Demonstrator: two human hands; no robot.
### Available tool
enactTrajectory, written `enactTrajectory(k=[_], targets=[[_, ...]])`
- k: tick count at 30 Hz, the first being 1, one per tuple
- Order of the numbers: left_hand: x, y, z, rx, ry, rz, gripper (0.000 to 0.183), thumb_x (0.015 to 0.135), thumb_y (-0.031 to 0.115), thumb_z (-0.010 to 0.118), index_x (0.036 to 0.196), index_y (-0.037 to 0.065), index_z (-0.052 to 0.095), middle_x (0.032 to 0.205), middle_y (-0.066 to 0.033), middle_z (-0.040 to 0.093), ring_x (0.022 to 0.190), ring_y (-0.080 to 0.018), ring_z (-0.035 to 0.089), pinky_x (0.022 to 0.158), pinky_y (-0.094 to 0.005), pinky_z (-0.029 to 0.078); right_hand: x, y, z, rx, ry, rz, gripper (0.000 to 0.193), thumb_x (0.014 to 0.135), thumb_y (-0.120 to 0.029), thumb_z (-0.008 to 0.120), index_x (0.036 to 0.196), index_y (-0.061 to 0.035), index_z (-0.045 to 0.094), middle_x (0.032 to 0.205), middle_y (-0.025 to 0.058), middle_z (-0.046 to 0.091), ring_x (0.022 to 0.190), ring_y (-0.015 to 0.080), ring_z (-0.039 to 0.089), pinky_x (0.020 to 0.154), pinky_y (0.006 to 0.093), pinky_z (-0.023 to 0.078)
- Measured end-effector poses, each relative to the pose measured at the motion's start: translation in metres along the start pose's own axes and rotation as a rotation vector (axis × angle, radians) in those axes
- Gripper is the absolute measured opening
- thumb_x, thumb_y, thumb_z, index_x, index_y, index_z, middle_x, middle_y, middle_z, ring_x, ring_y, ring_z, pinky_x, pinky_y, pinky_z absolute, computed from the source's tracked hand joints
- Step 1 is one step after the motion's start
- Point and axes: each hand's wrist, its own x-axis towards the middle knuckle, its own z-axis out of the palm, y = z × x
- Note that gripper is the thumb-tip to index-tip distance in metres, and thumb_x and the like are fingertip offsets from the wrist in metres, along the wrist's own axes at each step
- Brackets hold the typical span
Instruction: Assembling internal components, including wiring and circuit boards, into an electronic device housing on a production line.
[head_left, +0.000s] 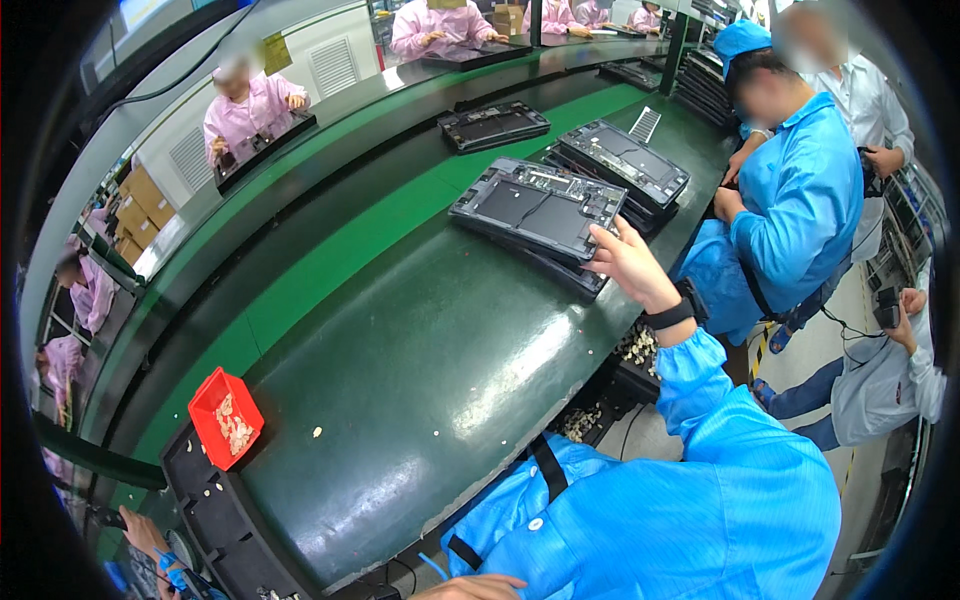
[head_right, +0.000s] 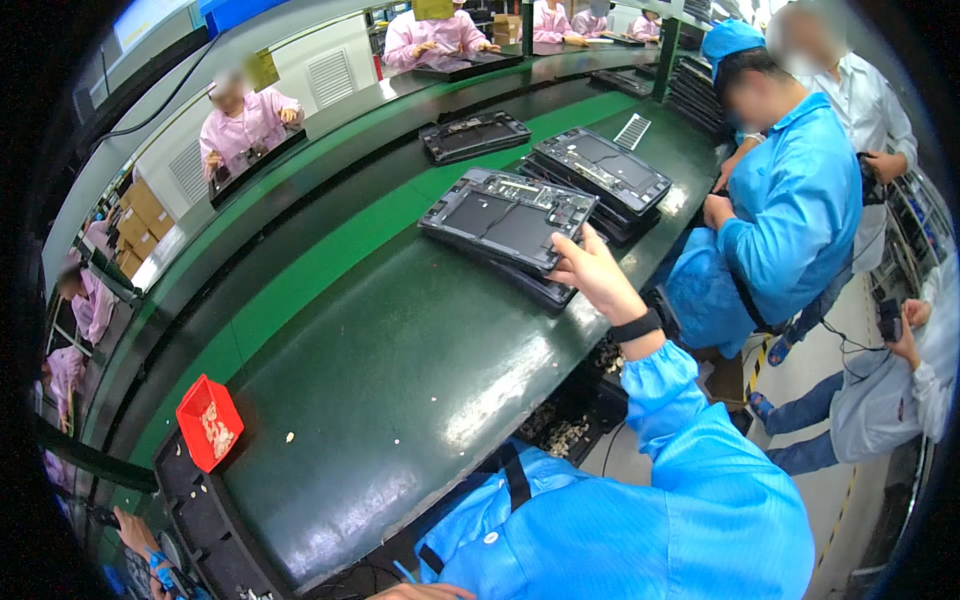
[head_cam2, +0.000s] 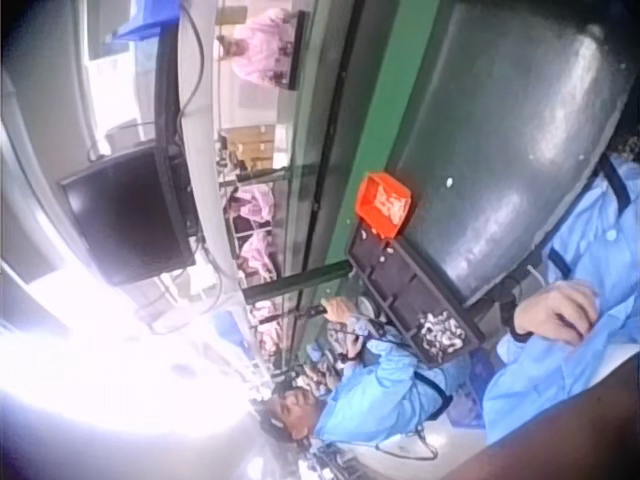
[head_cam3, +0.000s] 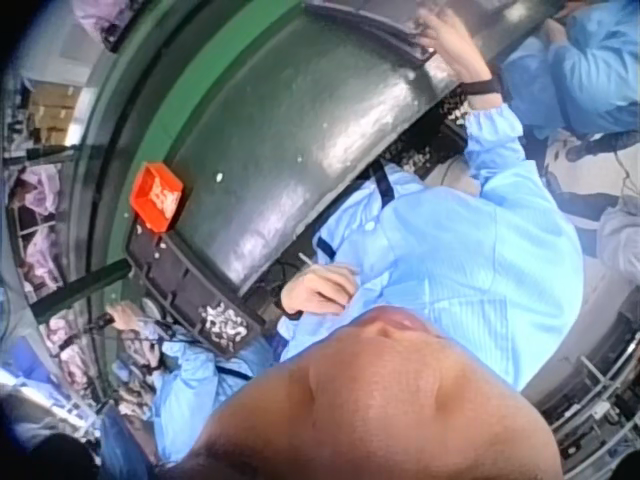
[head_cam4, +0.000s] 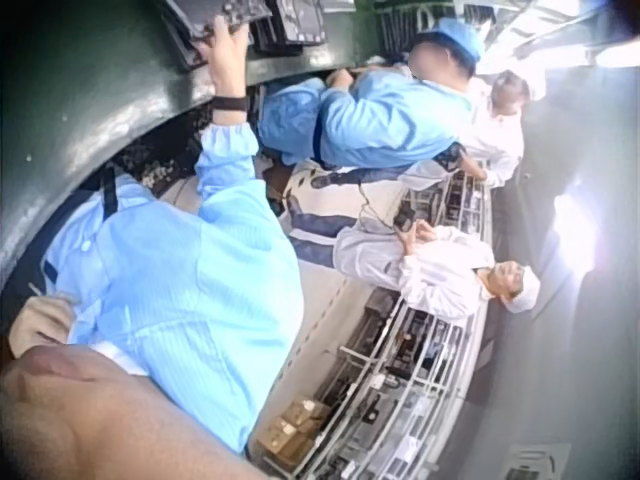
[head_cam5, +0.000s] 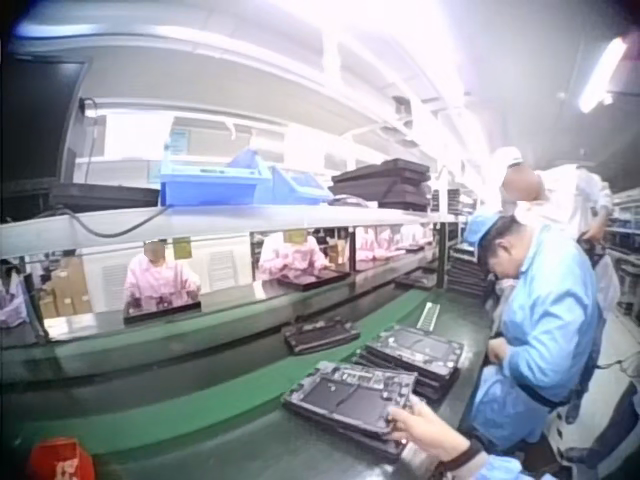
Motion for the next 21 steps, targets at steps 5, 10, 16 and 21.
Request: enactTrajectory(k=[5,10,16,21], targets=[[0.0,-0.008,0.016,0.132,0.142,0.247,0.017,0.093,0.013,0.072,0.084,-0.002,0.071,0.094,-0.0211,0.068,0.087,-0.04,0.067,0.091,-0.056,0.05,-0.016,-0.029,-0.029,-0.416,-0.121,0.139,0.058,0.102,-0.028,0.068,0.146,0.0048,0.047,0.094,0.0143,0.072,0.078,0.0196,0.075,0.07,0.0308,0.063],[0.026,-0.026,0.016,0.097,0.227,0.347,0.02,0.093,0.014,0.071,0.082,-0.002,0.071,0.091,-0.0208,0.068,0.084,-0.0397,0.066,0.084,-0.0547,0.049,-0.019,-0.048,-0.067,-0.56,0.072,-0.058,0.038,0.102,-0.025,0.066,0.126,0.0053,0.066,0.086,0.0092,0.072,0.068,0.0134,0.068,0.059,0.0259,0.055],[0.019,-0.028,0.02,0.048,0.32,0.317,0.023,0.095,0.016,0.071,0.081,-0.002,0.07,0.088,-0.0203,0.067,0.08,-0.0391,0.065,0.077,-0.0525,0.049,0.05,-0.087,0.001,-0.831,-0.232,-0.221,0.033,0.1,-0.026,0.066,0.112,0.0045,0.072,0.079,0.0066,0.072,0.066,0.0113,0.068,0.058,0.0257,0.056],[-0.028,0.008,0.011,-0.08,0.146,-0.098,0.023,0.096,0.015,0.071,0.082,-0.003,0.071,0.089,-0.0188,0.069,0.081,-0.0377,0.065,0.078,-0.0488,0.049,0.158,-0.121,0.029,-1.007,-0.248,-0.11,0.035,0.096,-0.026,0.067,0.096,0.008,0.072,0.077,0.0118,0.074,0.062,0.0171,0.072,0.055,0.0291,0.06]])
